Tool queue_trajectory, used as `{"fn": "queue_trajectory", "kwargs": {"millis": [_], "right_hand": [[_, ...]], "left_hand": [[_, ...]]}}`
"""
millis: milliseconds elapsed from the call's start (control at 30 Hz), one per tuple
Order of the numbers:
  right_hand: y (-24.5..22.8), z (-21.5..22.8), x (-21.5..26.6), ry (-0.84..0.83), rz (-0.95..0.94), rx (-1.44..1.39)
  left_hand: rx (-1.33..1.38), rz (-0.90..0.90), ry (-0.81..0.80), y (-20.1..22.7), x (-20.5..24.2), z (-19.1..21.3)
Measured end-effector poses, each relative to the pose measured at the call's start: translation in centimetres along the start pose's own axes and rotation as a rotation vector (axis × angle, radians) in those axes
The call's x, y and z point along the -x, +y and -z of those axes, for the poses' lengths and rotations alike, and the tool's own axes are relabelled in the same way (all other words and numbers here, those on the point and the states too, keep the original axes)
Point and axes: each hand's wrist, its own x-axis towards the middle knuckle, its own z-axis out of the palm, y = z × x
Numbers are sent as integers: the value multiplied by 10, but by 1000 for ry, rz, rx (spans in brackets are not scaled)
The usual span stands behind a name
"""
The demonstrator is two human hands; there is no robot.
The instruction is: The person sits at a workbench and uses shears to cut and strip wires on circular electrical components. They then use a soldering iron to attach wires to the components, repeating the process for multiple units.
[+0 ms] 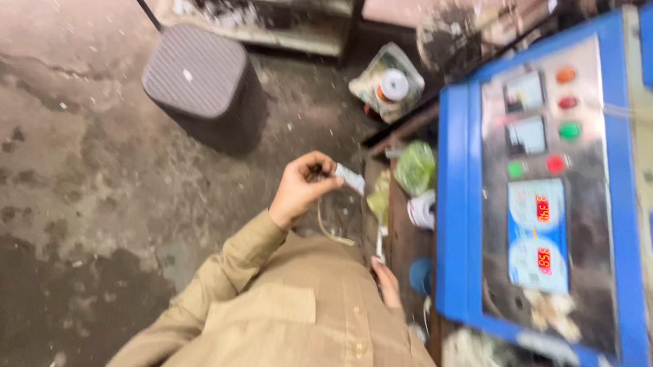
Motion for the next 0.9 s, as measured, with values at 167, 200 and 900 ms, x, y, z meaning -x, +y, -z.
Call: {"fn": "queue_trajectory", "kwargs": {"millis": [167, 200, 900], "right_hand": [[-78, -32, -49, 41, -65, -22], [-94, -41, -64, 5, -55, -82], [-568, -313, -335, -559, 102, -126]], "left_hand": [[84, 77, 80, 58, -59, 29], [107, 96, 99, 60, -76, 34], [414, -42, 355, 41, -491, 54]]}}
